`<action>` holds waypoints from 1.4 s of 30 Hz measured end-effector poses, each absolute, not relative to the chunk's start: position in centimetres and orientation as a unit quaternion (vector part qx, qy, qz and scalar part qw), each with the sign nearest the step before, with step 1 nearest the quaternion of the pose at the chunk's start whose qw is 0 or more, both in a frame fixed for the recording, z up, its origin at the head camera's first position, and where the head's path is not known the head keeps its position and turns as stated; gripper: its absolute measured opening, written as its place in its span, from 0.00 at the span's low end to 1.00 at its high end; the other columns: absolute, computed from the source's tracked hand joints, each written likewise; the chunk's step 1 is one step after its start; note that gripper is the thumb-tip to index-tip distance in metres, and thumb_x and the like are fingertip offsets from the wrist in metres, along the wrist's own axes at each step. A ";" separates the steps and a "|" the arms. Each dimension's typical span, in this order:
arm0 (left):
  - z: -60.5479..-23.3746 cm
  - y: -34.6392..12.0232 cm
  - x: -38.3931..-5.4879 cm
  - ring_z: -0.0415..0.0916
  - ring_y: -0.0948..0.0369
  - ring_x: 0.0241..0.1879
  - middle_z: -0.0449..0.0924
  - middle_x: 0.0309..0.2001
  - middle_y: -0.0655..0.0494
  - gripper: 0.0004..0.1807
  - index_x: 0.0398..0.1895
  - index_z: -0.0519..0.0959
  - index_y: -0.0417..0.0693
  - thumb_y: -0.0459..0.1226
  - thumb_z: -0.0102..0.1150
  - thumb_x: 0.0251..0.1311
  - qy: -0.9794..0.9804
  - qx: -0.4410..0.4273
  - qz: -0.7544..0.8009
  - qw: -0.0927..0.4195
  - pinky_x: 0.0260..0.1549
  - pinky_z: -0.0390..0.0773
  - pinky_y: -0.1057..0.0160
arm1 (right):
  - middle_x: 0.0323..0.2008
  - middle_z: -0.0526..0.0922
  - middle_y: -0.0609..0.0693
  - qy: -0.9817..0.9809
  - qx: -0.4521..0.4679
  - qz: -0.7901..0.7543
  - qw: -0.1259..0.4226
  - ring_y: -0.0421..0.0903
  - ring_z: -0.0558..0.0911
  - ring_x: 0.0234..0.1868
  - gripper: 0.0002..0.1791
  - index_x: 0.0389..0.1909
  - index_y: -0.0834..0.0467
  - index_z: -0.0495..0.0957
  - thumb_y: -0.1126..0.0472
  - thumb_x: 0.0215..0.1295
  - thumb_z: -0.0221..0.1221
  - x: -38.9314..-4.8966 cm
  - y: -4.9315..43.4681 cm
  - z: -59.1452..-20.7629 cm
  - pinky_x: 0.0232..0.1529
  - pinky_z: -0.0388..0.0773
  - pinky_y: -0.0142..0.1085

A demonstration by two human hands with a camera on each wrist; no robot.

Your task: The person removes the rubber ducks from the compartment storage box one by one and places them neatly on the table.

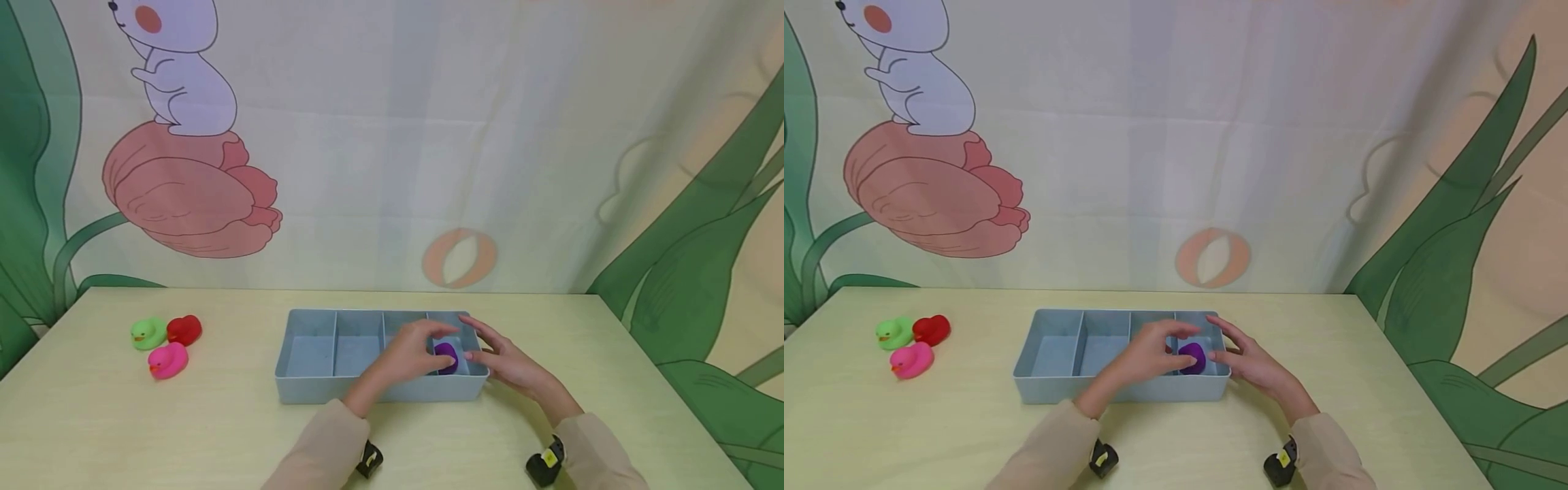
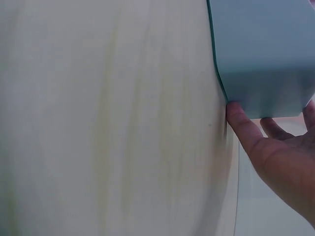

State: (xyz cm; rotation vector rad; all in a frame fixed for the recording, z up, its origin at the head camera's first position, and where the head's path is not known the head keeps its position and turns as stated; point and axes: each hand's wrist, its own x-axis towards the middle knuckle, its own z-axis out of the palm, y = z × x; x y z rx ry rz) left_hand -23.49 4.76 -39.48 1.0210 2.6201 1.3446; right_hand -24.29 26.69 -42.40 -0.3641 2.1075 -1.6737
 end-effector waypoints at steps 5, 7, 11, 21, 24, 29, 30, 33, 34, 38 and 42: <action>-39.7 5.8 -24.2 0.73 0.58 0.51 0.77 0.50 0.54 0.22 0.52 0.76 0.44 0.35 0.64 0.51 0.869 0.348 0.350 0.001 0.45 0.74 0.68 | 0.71 0.30 0.57 0.758 -0.131 -0.602 0.213 0.65 0.47 0.67 0.37 0.70 0.46 0.46 0.58 0.65 0.53 -24.3 26.7 -42.3 0.57 0.61 0.58; -39.7 6.2 -24.4 0.73 0.58 0.50 0.78 0.50 0.55 0.22 0.51 0.77 0.45 0.36 0.64 0.50 0.879 0.352 0.321 -0.001 0.44 0.74 0.68 | 0.70 0.30 0.57 0.756 -0.132 -0.605 0.213 0.65 0.47 0.68 0.37 0.71 0.47 0.46 0.59 0.65 0.53 -24.3 26.8 -42.3 0.57 0.61 0.58; -39.4 6.8 -24.5 0.74 0.60 0.48 0.79 0.48 0.56 0.20 0.49 0.78 0.46 0.35 0.65 0.49 0.898 0.349 0.268 -0.001 0.43 0.75 0.68 | 0.70 0.29 0.57 0.755 -0.135 -0.606 0.213 0.64 0.49 0.67 0.37 0.71 0.47 0.45 0.59 0.65 0.53 -24.4 26.8 -42.2 0.57 0.63 0.56; -38.7 8.3 -24.8 0.75 0.64 0.32 0.81 0.43 0.60 0.18 0.45 0.81 0.52 0.31 0.62 0.48 0.936 0.312 0.154 0.046 0.18 0.71 0.71 | 0.70 0.30 0.59 0.754 -0.146 -0.604 0.215 0.61 0.62 0.62 0.38 0.71 0.49 0.44 0.59 0.65 0.52 -24.3 27.0 -42.5 0.55 0.68 0.52; -38.7 8.5 -24.9 0.77 0.63 0.34 0.81 0.42 0.60 0.16 0.43 0.82 0.53 0.31 0.62 0.48 0.939 0.311 0.139 0.047 0.22 0.73 0.70 | 0.70 0.31 0.60 0.754 -0.150 -0.602 0.215 0.60 0.64 0.60 0.38 0.71 0.49 0.43 0.59 0.66 0.52 -24.3 27.0 -42.5 0.54 0.69 0.50; -38.6 8.6 -24.9 0.76 0.63 0.34 0.82 0.40 0.60 0.16 0.42 0.83 0.52 0.31 0.63 0.48 0.939 0.312 0.140 0.046 0.25 0.74 0.70 | 0.70 0.31 0.60 0.754 -0.152 -0.602 0.214 0.61 0.63 0.61 0.37 0.71 0.49 0.43 0.59 0.66 0.52 -24.3 27.0 -42.4 0.54 0.69 0.51; -38.6 8.5 -25.0 0.76 0.63 0.33 0.82 0.39 0.60 0.16 0.42 0.83 0.52 0.30 0.63 0.48 0.938 0.314 0.142 0.045 0.25 0.74 0.70 | 0.70 0.31 0.60 0.754 -0.151 -0.602 0.214 0.61 0.63 0.61 0.37 0.71 0.49 0.43 0.59 0.66 0.52 -24.3 27.0 -42.4 0.54 0.68 0.51; -38.7 8.5 -25.0 0.72 0.63 0.28 0.82 0.38 0.59 0.17 0.43 0.82 0.50 0.29 0.62 0.48 0.934 0.322 0.148 0.041 0.22 0.70 0.71 | 0.70 0.31 0.59 0.755 -0.148 -0.602 0.213 0.63 0.62 0.62 0.37 0.71 0.49 0.43 0.59 0.66 0.51 -24.3 26.9 -42.3 0.55 0.68 0.52; -38.6 8.5 -25.0 0.71 0.63 0.27 0.82 0.38 0.58 0.18 0.44 0.82 0.50 0.29 0.62 0.48 0.933 0.325 0.151 0.038 0.22 0.69 0.72 | 0.70 0.31 0.59 0.755 -0.148 -0.602 0.213 0.62 0.62 0.62 0.37 0.71 0.49 0.43 0.59 0.66 0.51 -24.3 26.9 -42.3 0.55 0.67 0.53; -38.8 8.1 -24.9 0.75 0.63 0.34 0.81 0.44 0.56 0.21 0.48 0.79 0.48 0.30 0.63 0.47 0.925 0.338 0.173 0.018 0.29 0.74 0.73 | 0.70 0.31 0.59 0.755 -0.148 -0.602 0.213 0.58 0.65 0.60 0.38 0.71 0.49 0.43 0.59 0.66 0.52 -24.2 26.8 -42.2 0.55 0.67 0.52; -38.8 7.5 -24.9 0.76 0.63 0.36 0.80 0.45 0.54 0.22 0.50 0.78 0.45 0.32 0.64 0.47 0.914 0.341 0.220 -0.011 0.31 0.74 0.74 | 0.70 0.30 0.60 0.756 -0.144 -0.602 0.213 0.59 0.63 0.61 0.37 0.71 0.48 0.43 0.59 0.66 0.52 -24.2 26.8 -42.2 0.56 0.66 0.53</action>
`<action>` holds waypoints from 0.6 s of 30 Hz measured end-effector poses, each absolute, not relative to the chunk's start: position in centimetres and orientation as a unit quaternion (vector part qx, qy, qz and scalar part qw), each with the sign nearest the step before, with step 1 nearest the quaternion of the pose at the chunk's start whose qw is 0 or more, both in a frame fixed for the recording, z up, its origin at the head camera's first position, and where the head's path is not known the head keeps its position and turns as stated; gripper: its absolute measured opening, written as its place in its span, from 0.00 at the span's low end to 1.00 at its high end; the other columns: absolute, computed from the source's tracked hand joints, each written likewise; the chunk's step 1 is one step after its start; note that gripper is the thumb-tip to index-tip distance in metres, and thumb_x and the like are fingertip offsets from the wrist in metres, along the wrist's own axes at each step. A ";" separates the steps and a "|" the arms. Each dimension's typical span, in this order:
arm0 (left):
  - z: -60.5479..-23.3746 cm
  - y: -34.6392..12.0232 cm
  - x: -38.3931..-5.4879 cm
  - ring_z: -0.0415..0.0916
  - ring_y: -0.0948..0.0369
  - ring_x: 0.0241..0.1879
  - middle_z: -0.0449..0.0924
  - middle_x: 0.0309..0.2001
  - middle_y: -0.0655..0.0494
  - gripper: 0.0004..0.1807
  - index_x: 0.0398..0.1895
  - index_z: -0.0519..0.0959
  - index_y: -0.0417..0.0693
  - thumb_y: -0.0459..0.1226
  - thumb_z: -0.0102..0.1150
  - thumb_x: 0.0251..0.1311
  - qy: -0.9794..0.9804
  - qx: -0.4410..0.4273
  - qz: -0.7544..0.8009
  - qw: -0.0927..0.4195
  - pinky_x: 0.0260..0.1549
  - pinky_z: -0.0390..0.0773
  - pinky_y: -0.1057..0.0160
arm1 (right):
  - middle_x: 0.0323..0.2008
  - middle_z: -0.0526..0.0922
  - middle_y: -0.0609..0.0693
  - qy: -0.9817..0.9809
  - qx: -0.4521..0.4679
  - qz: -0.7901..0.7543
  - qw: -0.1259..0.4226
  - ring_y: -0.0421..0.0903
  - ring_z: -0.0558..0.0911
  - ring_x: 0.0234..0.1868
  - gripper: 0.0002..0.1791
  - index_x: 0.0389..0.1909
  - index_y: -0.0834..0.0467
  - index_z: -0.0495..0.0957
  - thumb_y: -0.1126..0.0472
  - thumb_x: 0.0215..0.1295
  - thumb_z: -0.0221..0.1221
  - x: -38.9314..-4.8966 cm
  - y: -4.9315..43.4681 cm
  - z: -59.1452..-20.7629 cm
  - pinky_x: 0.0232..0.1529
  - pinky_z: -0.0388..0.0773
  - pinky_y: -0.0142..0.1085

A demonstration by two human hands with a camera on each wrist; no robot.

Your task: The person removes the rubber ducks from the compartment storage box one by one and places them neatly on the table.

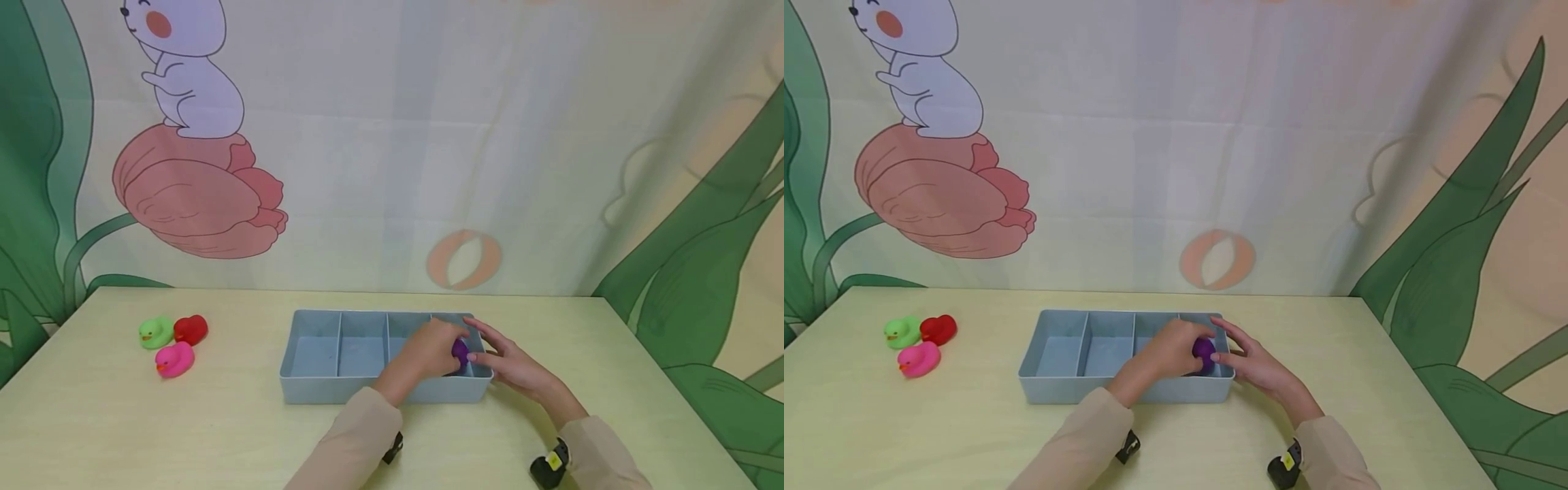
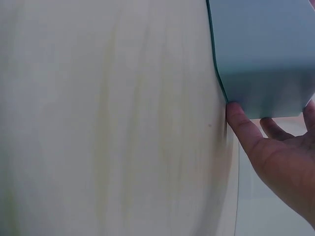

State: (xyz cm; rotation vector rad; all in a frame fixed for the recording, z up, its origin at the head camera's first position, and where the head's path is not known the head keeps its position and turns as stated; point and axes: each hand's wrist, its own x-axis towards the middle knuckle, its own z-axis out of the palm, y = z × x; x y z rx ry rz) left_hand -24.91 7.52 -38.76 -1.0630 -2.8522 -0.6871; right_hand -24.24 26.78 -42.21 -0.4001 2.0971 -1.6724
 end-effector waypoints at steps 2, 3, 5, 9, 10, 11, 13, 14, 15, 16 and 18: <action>-38.7 7.3 -25.0 0.74 0.64 0.33 0.81 0.45 0.53 0.23 0.51 0.77 0.44 0.33 0.64 0.47 -0.908 -0.338 -0.244 0.028 0.29 0.72 0.75 | 0.70 0.30 0.60 0.755 -0.140 -0.604 0.213 0.63 0.60 0.63 0.37 0.71 0.48 0.44 0.59 0.66 0.52 -24.3 26.8 -42.3 0.56 0.66 0.53; -38.6 7.2 -24.9 0.74 0.64 0.33 0.81 0.44 0.53 0.23 0.51 0.77 0.43 0.33 0.64 0.47 -0.906 -0.336 -0.255 0.037 0.29 0.71 0.75 | 0.70 0.30 0.60 0.754 -0.138 -0.605 0.213 0.64 0.58 0.64 0.37 0.71 0.48 0.44 0.59 0.66 0.52 -24.3 26.8 -42.3 0.56 0.66 0.53; -38.5 7.0 -24.9 0.73 0.64 0.32 0.81 0.44 0.53 0.23 0.51 0.77 0.44 0.33 0.64 0.47 -0.902 -0.333 -0.270 0.052 0.30 0.71 0.75 | 0.70 0.30 0.60 0.753 -0.135 -0.607 0.214 0.65 0.54 0.65 0.38 0.71 0.48 0.44 0.59 0.65 0.52 -24.3 26.8 -42.3 0.56 0.65 0.53; -38.3 6.7 -24.8 0.72 0.64 0.32 0.81 0.42 0.54 0.23 0.51 0.77 0.46 0.34 0.64 0.48 -0.895 -0.327 -0.297 0.064 0.31 0.72 0.74 | 0.70 0.29 0.60 0.752 -0.132 -0.610 0.212 0.66 0.51 0.66 0.38 0.71 0.49 0.44 0.59 0.65 0.53 -24.2 26.8 -42.2 0.57 0.65 0.52; -38.2 6.6 -24.8 0.73 0.64 0.33 0.81 0.42 0.54 0.23 0.51 0.77 0.46 0.34 0.64 0.48 -0.893 -0.326 -0.303 0.068 0.32 0.73 0.74 | 0.70 0.28 0.60 0.752 -0.133 -0.609 0.212 0.65 0.51 0.66 0.38 0.71 0.49 0.45 0.59 0.65 0.53 -24.2 26.7 -42.2 0.57 0.65 0.53; -38.2 6.5 -24.8 0.73 0.64 0.33 0.81 0.41 0.54 0.22 0.51 0.77 0.46 0.34 0.64 0.48 -0.890 -0.325 -0.312 0.070 0.32 0.73 0.74 | 0.70 0.28 0.60 0.753 -0.134 -0.609 0.211 0.65 0.50 0.66 0.37 0.71 0.49 0.45 0.59 0.65 0.53 -24.1 26.7 -42.2 0.57 0.64 0.54; -38.1 6.3 -24.8 0.74 0.64 0.34 0.81 0.42 0.53 0.22 0.50 0.77 0.45 0.33 0.64 0.48 -0.883 -0.323 -0.333 0.072 0.33 0.74 0.74 | 0.70 0.28 0.60 0.753 -0.136 -0.608 0.211 0.66 0.49 0.66 0.37 0.71 0.48 0.45 0.59 0.65 0.52 -24.2 26.7 -42.2 0.57 0.63 0.57; -38.1 6.1 -24.7 0.74 0.64 0.34 0.81 0.42 0.53 0.22 0.50 0.77 0.44 0.33 0.64 0.48 -0.880 -0.322 -0.342 0.074 0.33 0.74 0.74 | 0.70 0.28 0.60 0.755 -0.137 -0.606 0.211 0.66 0.47 0.67 0.37 0.71 0.48 0.45 0.59 0.65 0.52 -24.2 26.7 -42.2 0.56 0.62 0.59; -38.0 6.0 -24.7 0.75 0.64 0.34 0.81 0.43 0.52 0.22 0.50 0.77 0.44 0.33 0.64 0.48 -0.877 -0.322 -0.349 0.074 0.33 0.75 0.74 | 0.70 0.29 0.60 0.756 -0.138 -0.604 0.211 0.66 0.46 0.67 0.37 0.71 0.48 0.45 0.59 0.65 0.52 -24.2 26.7 -42.3 0.56 0.61 0.60; -38.0 5.9 -24.7 0.75 0.64 0.34 0.81 0.43 0.52 0.22 0.50 0.77 0.43 0.33 0.64 0.48 -0.872 -0.323 -0.359 0.076 0.33 0.75 0.75 | 0.70 0.29 0.60 0.758 -0.138 -0.602 0.211 0.66 0.45 0.67 0.36 0.71 0.48 0.45 0.59 0.65 0.52 -24.2 26.6 -42.3 0.56 0.60 0.61; -37.9 5.6 -24.8 0.76 0.62 0.36 0.81 0.44 0.51 0.22 0.51 0.77 0.42 0.33 0.64 0.48 -0.863 -0.325 -0.377 0.083 0.34 0.75 0.75 | 0.70 0.30 0.59 0.760 -0.136 -0.600 0.211 0.66 0.44 0.67 0.36 0.70 0.47 0.45 0.59 0.65 0.52 -24.2 26.6 -42.3 0.56 0.59 0.62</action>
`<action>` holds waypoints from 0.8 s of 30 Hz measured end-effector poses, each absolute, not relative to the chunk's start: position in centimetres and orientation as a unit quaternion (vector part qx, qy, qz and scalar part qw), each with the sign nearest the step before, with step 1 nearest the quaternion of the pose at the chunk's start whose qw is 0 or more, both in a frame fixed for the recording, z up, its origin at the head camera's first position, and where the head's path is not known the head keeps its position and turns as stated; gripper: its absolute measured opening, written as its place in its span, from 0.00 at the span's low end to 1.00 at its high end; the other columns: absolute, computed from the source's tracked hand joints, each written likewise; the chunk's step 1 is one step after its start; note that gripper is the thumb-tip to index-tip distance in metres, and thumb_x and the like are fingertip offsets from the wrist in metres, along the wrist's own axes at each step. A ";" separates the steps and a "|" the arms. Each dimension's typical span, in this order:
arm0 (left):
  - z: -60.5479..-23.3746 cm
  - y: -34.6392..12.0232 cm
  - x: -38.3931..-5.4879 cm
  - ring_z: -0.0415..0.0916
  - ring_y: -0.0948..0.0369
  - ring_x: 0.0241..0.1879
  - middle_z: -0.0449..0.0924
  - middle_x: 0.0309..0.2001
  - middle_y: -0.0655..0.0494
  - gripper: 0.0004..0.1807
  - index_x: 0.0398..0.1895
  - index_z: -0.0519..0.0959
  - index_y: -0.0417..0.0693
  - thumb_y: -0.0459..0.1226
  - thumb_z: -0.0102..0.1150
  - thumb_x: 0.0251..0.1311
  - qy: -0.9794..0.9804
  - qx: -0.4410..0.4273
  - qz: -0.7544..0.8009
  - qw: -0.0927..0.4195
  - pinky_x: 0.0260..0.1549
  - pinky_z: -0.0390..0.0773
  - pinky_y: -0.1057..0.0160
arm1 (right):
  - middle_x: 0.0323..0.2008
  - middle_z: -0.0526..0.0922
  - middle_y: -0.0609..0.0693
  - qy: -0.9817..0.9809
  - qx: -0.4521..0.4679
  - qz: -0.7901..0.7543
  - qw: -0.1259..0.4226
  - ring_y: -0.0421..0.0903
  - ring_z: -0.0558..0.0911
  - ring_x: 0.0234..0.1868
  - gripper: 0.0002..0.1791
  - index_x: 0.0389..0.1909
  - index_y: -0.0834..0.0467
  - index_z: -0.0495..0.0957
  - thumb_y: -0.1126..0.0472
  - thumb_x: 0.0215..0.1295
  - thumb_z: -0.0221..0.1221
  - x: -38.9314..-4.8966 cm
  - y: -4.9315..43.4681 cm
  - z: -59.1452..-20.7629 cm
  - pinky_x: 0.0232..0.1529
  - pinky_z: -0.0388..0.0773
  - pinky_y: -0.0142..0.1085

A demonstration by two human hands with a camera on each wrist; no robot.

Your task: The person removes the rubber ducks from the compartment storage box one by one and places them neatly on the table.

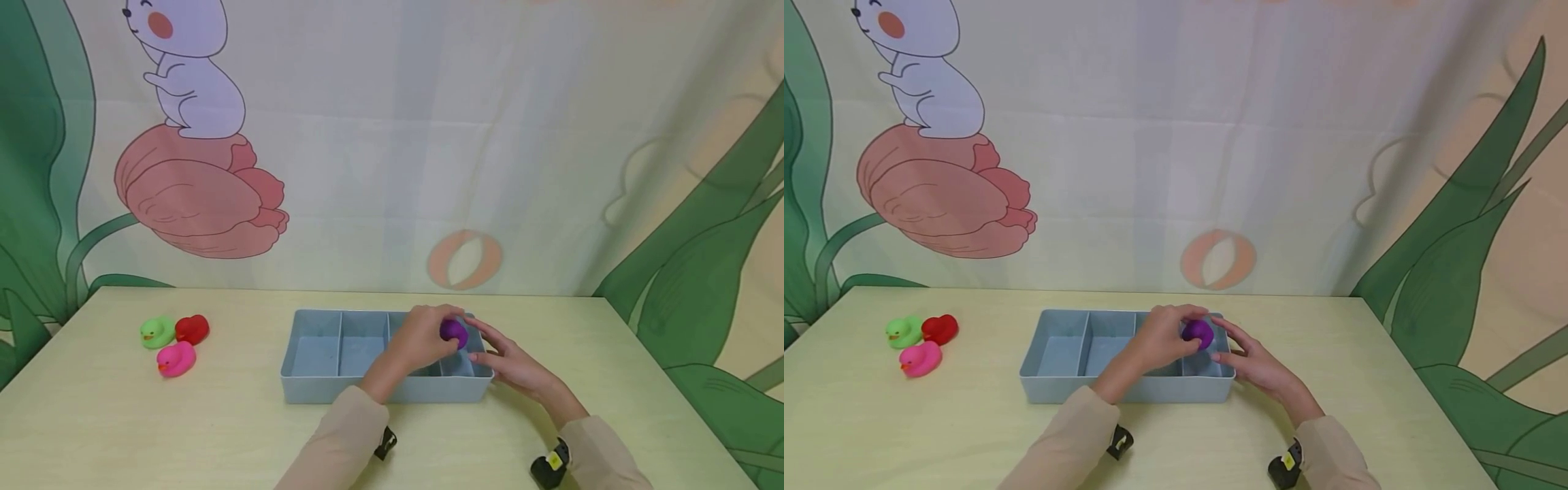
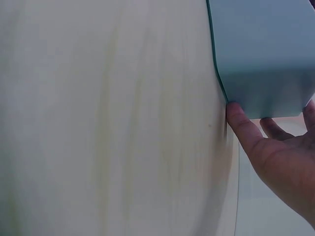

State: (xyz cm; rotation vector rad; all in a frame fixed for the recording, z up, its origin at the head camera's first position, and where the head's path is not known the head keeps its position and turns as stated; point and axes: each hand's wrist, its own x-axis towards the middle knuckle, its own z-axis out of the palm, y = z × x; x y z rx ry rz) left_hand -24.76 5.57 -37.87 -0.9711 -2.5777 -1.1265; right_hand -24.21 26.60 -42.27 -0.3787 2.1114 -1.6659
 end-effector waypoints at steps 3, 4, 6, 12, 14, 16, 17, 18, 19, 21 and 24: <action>-37.6 5.1 -24.8 0.78 0.60 0.38 0.81 0.44 0.49 0.22 0.50 0.77 0.40 0.33 0.64 0.48 -0.849 -0.323 -0.407 0.096 0.35 0.76 0.73 | 0.70 0.30 0.59 0.763 -0.130 -0.596 0.212 0.66 0.43 0.68 0.36 0.70 0.47 0.46 0.58 0.65 0.52 -24.2 26.5 -42.3 0.56 0.58 0.63; -37.5 4.9 -24.8 0.78 0.59 0.38 0.81 0.43 0.49 0.22 0.50 0.77 0.40 0.32 0.64 0.48 -0.845 -0.321 -0.416 0.100 0.35 0.77 0.72 | 0.70 0.31 0.59 0.764 -0.128 -0.595 0.212 0.66 0.42 0.68 0.36 0.70 0.47 0.46 0.58 0.65 0.52 -24.2 26.5 -42.3 0.56 0.58 0.63; -37.4 4.5 -24.7 0.79 0.58 0.39 0.81 0.43 0.49 0.22 0.50 0.77 0.40 0.33 0.65 0.48 -0.840 -0.313 -0.431 0.101 0.37 0.78 0.69 | 0.70 0.31 0.59 0.767 -0.122 -0.593 0.212 0.66 0.40 0.68 0.36 0.70 0.47 0.46 0.58 0.65 0.52 -24.2 26.4 -42.3 0.56 0.58 0.63; -36.8 2.9 -24.3 0.78 0.57 0.41 0.81 0.45 0.48 0.23 0.51 0.77 0.40 0.33 0.65 0.49 -0.841 -0.297 -0.441 0.102 0.40 0.78 0.65 | 0.70 0.30 0.59 0.773 -0.109 -0.589 0.209 0.66 0.39 0.68 0.36 0.70 0.45 0.46 0.58 0.65 0.52 -24.2 26.4 -42.2 0.56 0.58 0.62; -36.6 2.3 -24.1 0.78 0.57 0.41 0.81 0.45 0.48 0.23 0.51 0.77 0.40 0.33 0.66 0.48 -0.841 -0.295 -0.441 0.108 0.40 0.78 0.65 | 0.70 0.30 0.60 0.774 -0.108 -0.588 0.208 0.66 0.39 0.68 0.36 0.70 0.45 0.46 0.58 0.65 0.52 -24.2 26.3 -42.2 0.56 0.58 0.62; -36.4 1.6 -23.8 0.78 0.57 0.41 0.81 0.43 0.49 0.22 0.50 0.77 0.40 0.33 0.66 0.48 -0.840 -0.291 -0.444 0.116 0.39 0.78 0.64 | 0.70 0.30 0.60 0.776 -0.108 -0.586 0.208 0.67 0.39 0.68 0.37 0.70 0.45 0.46 0.57 0.65 0.53 -24.2 26.4 -42.1 0.56 0.58 0.62; -36.3 1.2 -23.8 0.78 0.57 0.40 0.82 0.42 0.49 0.22 0.50 0.78 0.40 0.33 0.66 0.47 -0.839 -0.289 -0.445 0.121 0.39 0.78 0.64 | 0.70 0.30 0.60 0.776 -0.109 -0.586 0.208 0.67 0.39 0.68 0.37 0.70 0.45 0.46 0.57 0.65 0.53 -24.2 26.4 -42.1 0.56 0.58 0.62; -36.2 0.9 -23.7 0.78 0.58 0.40 0.82 0.41 0.49 0.22 0.49 0.78 0.40 0.33 0.66 0.47 -0.838 -0.285 -0.447 0.127 0.39 0.78 0.64 | 0.70 0.29 0.60 0.775 -0.109 -0.586 0.208 0.67 0.39 0.68 0.37 0.70 0.45 0.46 0.57 0.64 0.53 -24.2 26.4 -42.1 0.56 0.58 0.62; -36.2 0.5 -23.6 0.78 0.58 0.39 0.82 0.40 0.49 0.21 0.48 0.78 0.40 0.32 0.66 0.47 -0.838 -0.283 -0.448 0.133 0.38 0.77 0.65 | 0.70 0.29 0.60 0.776 -0.110 -0.585 0.207 0.67 0.39 0.68 0.37 0.70 0.45 0.46 0.57 0.64 0.54 -24.1 26.4 -42.1 0.56 0.57 0.63; -36.1 -0.2 -23.6 0.78 0.59 0.34 0.83 0.38 0.50 0.21 0.48 0.79 0.40 0.32 0.66 0.46 -0.837 -0.276 -0.450 0.142 0.30 0.76 0.67 | 0.70 0.29 0.60 0.776 -0.113 -0.585 0.207 0.67 0.38 0.68 0.37 0.70 0.46 0.46 0.57 0.64 0.54 -24.1 26.4 -42.1 0.56 0.56 0.63; -35.9 -1.4 -23.4 0.77 0.60 0.32 0.83 0.37 0.50 0.21 0.47 0.79 0.41 0.31 0.66 0.46 -0.834 -0.267 -0.459 0.148 0.20 0.72 0.70 | 0.70 0.29 0.59 0.773 -0.116 -0.589 0.207 0.66 0.39 0.68 0.38 0.70 0.46 0.46 0.57 0.64 0.54 -24.1 26.4 -42.2 0.56 0.56 0.64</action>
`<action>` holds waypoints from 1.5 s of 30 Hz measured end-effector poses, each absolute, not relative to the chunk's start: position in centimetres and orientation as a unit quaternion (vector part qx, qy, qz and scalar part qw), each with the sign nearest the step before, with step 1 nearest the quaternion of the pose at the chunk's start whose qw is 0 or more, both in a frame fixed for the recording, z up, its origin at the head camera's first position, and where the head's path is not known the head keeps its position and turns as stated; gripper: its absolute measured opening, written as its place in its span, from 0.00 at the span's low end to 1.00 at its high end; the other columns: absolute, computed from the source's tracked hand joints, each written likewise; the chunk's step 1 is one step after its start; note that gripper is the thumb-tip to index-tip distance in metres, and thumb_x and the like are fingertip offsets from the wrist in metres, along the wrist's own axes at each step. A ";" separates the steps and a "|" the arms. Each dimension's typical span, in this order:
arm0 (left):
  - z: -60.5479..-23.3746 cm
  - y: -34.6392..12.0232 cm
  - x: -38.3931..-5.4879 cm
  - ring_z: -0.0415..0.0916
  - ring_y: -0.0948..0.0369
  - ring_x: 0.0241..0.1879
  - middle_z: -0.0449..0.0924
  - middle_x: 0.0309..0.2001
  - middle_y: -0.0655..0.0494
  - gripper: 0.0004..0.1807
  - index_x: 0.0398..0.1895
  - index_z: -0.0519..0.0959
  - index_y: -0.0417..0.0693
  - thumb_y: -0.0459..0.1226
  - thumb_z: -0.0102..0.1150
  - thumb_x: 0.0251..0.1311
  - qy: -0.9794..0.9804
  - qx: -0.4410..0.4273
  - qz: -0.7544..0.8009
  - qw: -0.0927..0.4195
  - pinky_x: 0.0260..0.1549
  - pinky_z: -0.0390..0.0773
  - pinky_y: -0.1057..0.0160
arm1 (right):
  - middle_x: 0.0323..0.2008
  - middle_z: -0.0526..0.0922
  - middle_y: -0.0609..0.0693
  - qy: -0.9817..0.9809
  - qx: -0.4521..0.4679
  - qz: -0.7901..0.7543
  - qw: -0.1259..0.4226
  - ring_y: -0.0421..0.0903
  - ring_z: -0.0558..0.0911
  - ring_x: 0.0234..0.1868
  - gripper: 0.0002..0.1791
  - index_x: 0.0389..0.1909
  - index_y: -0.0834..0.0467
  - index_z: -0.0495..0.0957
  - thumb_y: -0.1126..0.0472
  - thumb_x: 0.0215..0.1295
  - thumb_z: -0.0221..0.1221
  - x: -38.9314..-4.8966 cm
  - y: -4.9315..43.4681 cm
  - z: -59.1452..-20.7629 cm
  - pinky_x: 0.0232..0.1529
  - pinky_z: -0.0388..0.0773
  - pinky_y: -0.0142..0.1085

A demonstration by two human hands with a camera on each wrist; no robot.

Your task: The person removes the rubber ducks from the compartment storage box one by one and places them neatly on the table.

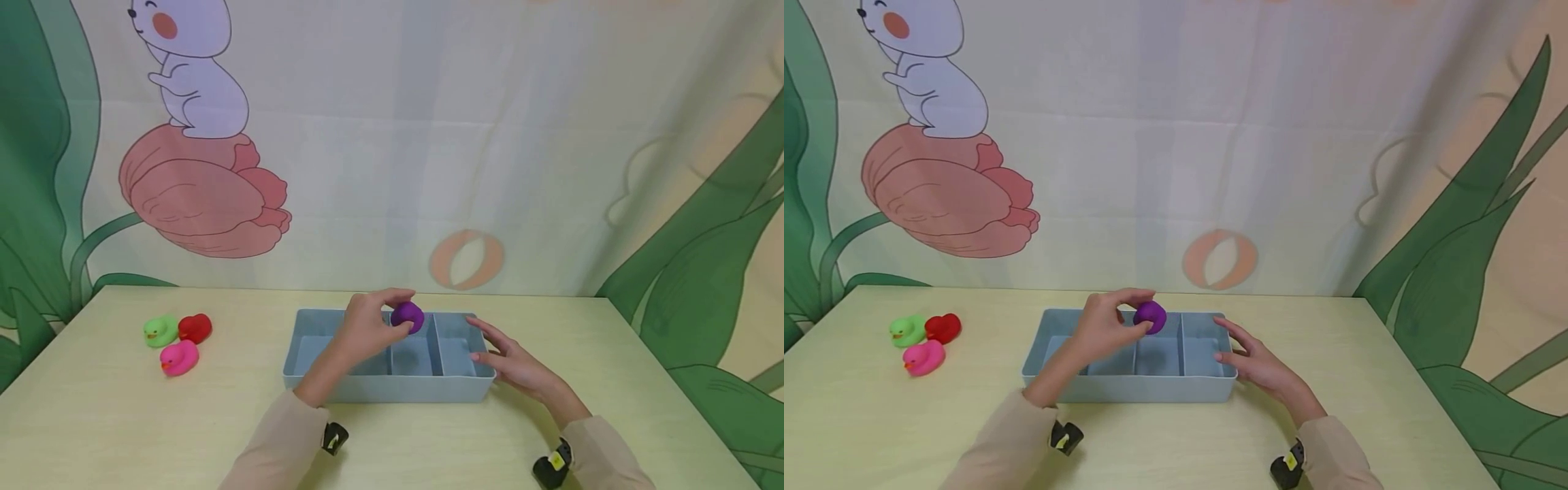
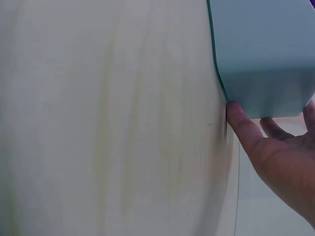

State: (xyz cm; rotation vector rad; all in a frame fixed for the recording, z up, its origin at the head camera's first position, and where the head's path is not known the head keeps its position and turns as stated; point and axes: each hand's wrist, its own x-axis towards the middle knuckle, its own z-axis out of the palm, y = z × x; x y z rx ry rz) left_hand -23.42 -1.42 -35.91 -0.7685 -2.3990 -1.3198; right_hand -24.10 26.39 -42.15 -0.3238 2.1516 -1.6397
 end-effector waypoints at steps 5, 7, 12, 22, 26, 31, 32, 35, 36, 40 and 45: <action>-35.3 -3.6 -23.1 0.76 0.61 0.35 0.82 0.37 0.51 0.21 0.47 0.79 0.41 0.31 0.66 0.46 -0.835 -0.254 -0.462 0.160 0.18 0.71 0.70 | 0.70 0.29 0.59 0.769 -0.119 -0.593 0.208 0.65 0.39 0.68 0.38 0.70 0.46 0.46 0.58 0.64 0.54 -24.1 26.5 -42.2 0.57 0.55 0.63; -35.0 -4.6 -22.8 0.76 0.60 0.35 0.82 0.37 0.50 0.22 0.48 0.79 0.40 0.30 0.67 0.45 -0.839 -0.246 -0.458 0.165 0.20 0.72 0.70 | 0.70 0.29 0.59 0.769 -0.120 -0.592 0.208 0.65 0.39 0.68 0.38 0.70 0.47 0.46 0.58 0.64 0.54 -24.1 26.5 -42.2 0.57 0.55 0.63; -34.4 -7.2 -22.3 0.74 0.60 0.34 0.82 0.38 0.50 0.23 0.49 0.78 0.41 0.30 0.67 0.45 -0.853 -0.223 -0.443 0.163 0.22 0.73 0.69 | 0.71 0.30 0.58 0.774 -0.120 -0.587 0.204 0.65 0.40 0.68 0.38 0.70 0.48 0.46 0.57 0.64 0.54 -24.0 26.5 -42.0 0.56 0.55 0.64; -34.1 -12.1 -21.3 0.74 0.56 0.38 0.82 0.40 0.47 0.24 0.50 0.77 0.40 0.31 0.67 0.46 -0.885 -0.181 -0.391 0.175 0.29 0.74 0.64 | 0.71 0.31 0.58 0.776 -0.115 -0.586 0.205 0.66 0.43 0.68 0.37 0.70 0.48 0.46 0.57 0.64 0.54 -23.9 26.4 -42.1 0.56 0.58 0.62; -34.0 -14.2 -20.7 0.73 0.55 0.38 0.81 0.41 0.46 0.24 0.51 0.77 0.40 0.31 0.66 0.46 -0.895 -0.156 -0.376 0.183 0.30 0.73 0.63 | 0.71 0.31 0.57 0.775 -0.118 -0.586 0.206 0.66 0.43 0.68 0.37 0.70 0.47 0.46 0.57 0.65 0.53 -23.9 26.5 -42.0 0.56 0.58 0.62; -34.4 -16.6 -20.1 0.74 0.56 0.37 0.82 0.39 0.45 0.23 0.49 0.78 0.39 0.30 0.67 0.45 -0.897 -0.142 -0.362 0.211 0.28 0.72 0.68 | 0.71 0.31 0.57 0.773 -0.120 -0.587 0.207 0.66 0.43 0.68 0.37 0.70 0.47 0.46 0.57 0.65 0.53 -24.0 26.5 -41.9 0.57 0.57 0.62; -34.5 -17.1 -20.0 0.74 0.56 0.37 0.82 0.39 0.45 0.23 0.49 0.78 0.39 0.30 0.67 0.44 -0.897 -0.139 -0.360 0.217 0.27 0.72 0.69 | 0.71 0.31 0.57 0.773 -0.121 -0.587 0.208 0.66 0.43 0.68 0.37 0.70 0.47 0.46 0.57 0.65 0.53 -24.0 26.4 -41.9 0.57 0.57 0.62; -34.7 -18.4 -19.6 0.73 0.56 0.34 0.82 0.39 0.44 0.23 0.48 0.78 0.39 0.30 0.67 0.44 -0.898 -0.124 -0.356 0.227 0.25 0.71 0.70 | 0.71 0.31 0.57 0.774 -0.121 -0.586 0.208 0.65 0.42 0.68 0.36 0.70 0.46 0.46 0.57 0.65 0.53 -24.0 26.4 -41.9 0.57 0.56 0.63; -34.8 -18.9 -19.4 0.72 0.56 0.33 0.82 0.39 0.44 0.23 0.49 0.78 0.39 0.30 0.67 0.44 -0.899 -0.117 -0.357 0.226 0.24 0.70 0.70 | 0.71 0.31 0.57 0.774 -0.121 -0.586 0.207 0.65 0.42 0.68 0.36 0.70 0.46 0.46 0.57 0.65 0.53 -24.0 26.4 -41.9 0.57 0.55 0.63; -35.2 -20.6 -18.8 0.71 0.54 0.32 0.81 0.41 0.42 0.24 0.50 0.77 0.40 0.32 0.68 0.46 -0.903 -0.092 -0.362 0.213 0.22 0.71 0.72 | 0.71 0.31 0.57 0.773 -0.123 -0.586 0.207 0.65 0.42 0.68 0.36 0.70 0.46 0.46 0.57 0.65 0.53 -24.0 26.5 -41.9 0.57 0.56 0.63; -35.9 -22.8 -18.3 0.73 0.54 0.32 0.79 0.44 0.40 0.24 0.51 0.77 0.41 0.37 0.67 0.48 -0.911 -0.058 -0.360 0.192 0.21 0.74 0.71 | 0.71 0.31 0.57 0.772 -0.121 -0.589 0.208 0.65 0.42 0.68 0.37 0.70 0.46 0.46 0.57 0.65 0.53 -24.0 26.4 -42.0 0.57 0.58 0.61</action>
